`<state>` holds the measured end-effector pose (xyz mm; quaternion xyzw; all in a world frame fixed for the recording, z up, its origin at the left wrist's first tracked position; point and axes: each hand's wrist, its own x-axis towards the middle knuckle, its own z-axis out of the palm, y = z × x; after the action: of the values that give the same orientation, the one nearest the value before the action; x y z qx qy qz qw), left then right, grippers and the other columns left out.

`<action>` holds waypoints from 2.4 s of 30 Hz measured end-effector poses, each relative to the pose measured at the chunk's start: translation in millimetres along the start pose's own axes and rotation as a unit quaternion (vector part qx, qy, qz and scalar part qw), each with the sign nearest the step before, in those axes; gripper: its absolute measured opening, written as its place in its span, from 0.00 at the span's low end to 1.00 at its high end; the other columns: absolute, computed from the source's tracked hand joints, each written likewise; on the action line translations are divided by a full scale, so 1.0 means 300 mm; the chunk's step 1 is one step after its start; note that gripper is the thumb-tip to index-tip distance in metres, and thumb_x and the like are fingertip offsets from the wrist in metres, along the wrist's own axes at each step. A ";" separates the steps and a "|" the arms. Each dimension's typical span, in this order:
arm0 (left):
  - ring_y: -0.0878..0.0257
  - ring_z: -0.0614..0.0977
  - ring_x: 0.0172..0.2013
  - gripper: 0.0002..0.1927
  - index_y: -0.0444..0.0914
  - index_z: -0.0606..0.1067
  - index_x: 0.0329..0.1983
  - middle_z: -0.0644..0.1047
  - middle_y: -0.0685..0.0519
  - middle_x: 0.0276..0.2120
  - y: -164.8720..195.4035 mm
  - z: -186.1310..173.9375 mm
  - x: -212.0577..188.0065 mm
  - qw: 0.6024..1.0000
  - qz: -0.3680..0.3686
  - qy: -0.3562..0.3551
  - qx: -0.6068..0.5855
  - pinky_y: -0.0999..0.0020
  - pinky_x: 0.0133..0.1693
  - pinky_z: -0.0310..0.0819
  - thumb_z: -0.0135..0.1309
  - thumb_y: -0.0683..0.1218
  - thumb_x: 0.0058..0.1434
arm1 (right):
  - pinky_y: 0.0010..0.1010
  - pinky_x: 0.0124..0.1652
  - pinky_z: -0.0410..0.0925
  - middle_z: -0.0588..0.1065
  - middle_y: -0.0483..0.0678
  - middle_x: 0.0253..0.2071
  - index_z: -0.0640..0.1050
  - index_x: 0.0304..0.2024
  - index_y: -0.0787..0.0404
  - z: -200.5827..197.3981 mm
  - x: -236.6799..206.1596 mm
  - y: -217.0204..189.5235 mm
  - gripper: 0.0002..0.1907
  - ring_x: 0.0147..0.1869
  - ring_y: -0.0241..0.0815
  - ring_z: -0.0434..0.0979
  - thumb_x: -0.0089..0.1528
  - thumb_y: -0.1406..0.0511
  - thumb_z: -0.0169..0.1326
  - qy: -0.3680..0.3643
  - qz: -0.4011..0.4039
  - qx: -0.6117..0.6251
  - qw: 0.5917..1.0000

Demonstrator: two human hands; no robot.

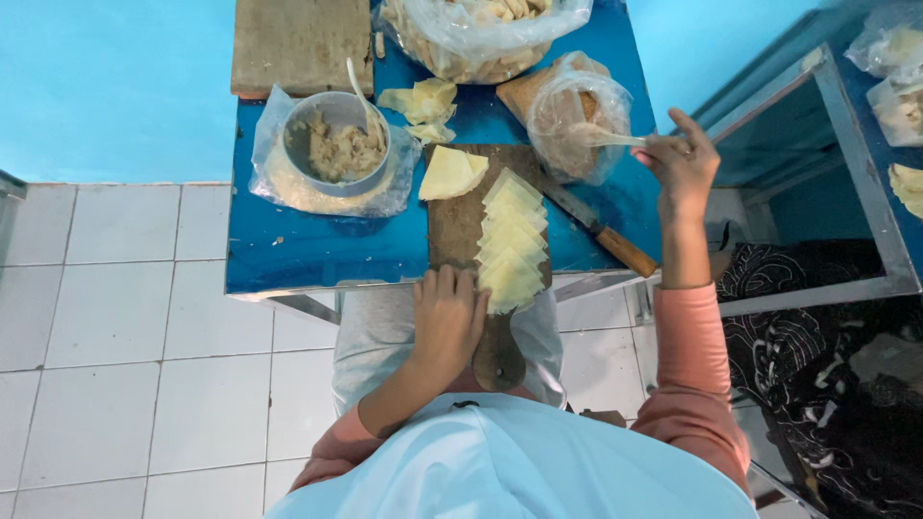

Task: The person sits at a blue table and assembles filled snack pieces. They take thin yellow sheets, place filling from a metal bowl onto a sheet using a spoon, fold or press the sheet around the filling, and place the finished piece into a plastic bag with other completed pieces.

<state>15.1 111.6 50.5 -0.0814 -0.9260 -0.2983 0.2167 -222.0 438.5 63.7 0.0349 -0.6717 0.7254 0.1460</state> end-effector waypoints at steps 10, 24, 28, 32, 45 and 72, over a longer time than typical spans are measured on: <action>0.47 0.73 0.42 0.09 0.37 0.71 0.43 0.73 0.46 0.39 0.005 0.030 0.013 0.999 0.012 -0.016 -0.038 0.51 0.44 0.64 0.55 0.44 0.64 | 0.29 0.40 0.76 0.79 0.56 0.38 0.66 0.70 0.77 -0.059 -0.243 -0.114 0.29 0.39 0.45 0.83 0.65 0.78 0.50 0.047 -0.007 0.063 0.997; 0.48 0.79 0.34 0.16 0.37 0.71 0.51 0.78 0.49 0.27 -0.012 0.014 0.019 0.993 -0.013 -0.022 -0.113 0.51 0.40 0.65 0.58 0.44 0.61 | 0.32 0.45 0.79 0.78 0.53 0.45 0.67 0.61 0.69 0.152 -0.790 -0.061 0.20 0.45 0.42 0.82 0.67 0.80 0.51 -0.042 -0.147 -0.103 0.983; 0.49 0.80 0.33 0.16 0.36 0.71 0.52 0.78 0.50 0.27 -0.013 -0.006 0.016 0.990 -0.017 -0.031 -0.133 0.52 0.39 0.66 0.58 0.42 0.61 | 0.37 0.44 0.79 0.78 0.58 0.44 0.70 0.54 0.66 0.142 -0.835 -0.047 0.18 0.45 0.49 0.84 0.64 0.82 0.53 -0.100 -0.318 -0.245 0.911; 0.50 0.81 0.33 0.16 0.36 0.71 0.52 0.79 0.50 0.27 -0.013 -0.001 0.014 0.981 -0.041 -0.022 -0.187 0.54 0.39 0.70 0.58 0.40 0.61 | 0.40 0.44 0.80 0.76 0.57 0.44 0.68 0.56 0.66 0.108 -0.831 -0.048 0.23 0.48 0.56 0.84 0.60 0.83 0.52 -0.173 -0.454 -0.295 0.823; 0.49 0.82 0.32 0.16 0.34 0.69 0.53 0.78 0.47 0.29 -0.017 0.007 0.002 0.970 -0.033 -0.013 -0.240 0.56 0.36 0.74 0.57 0.37 0.62 | 0.38 0.44 0.78 0.78 0.54 0.46 0.71 0.50 0.60 0.060 -0.826 -0.031 0.18 0.49 0.54 0.83 0.58 0.77 0.55 -0.222 -0.441 -0.342 0.800; 0.52 0.82 0.31 0.16 0.36 0.71 0.50 0.78 0.50 0.29 -0.024 -0.009 0.000 0.975 -0.016 -0.003 -0.222 0.57 0.38 0.73 0.57 0.38 0.59 | 0.34 0.45 0.80 0.79 0.56 0.41 0.61 0.69 0.68 0.000 0.059 0.081 0.28 0.42 0.46 0.85 0.69 0.79 0.55 -0.061 -0.066 -0.039 0.995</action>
<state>14.1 104.2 48.9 -0.1132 -0.8384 -0.4996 0.1861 -245.3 440.1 44.8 0.1175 -0.7037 0.6836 0.1538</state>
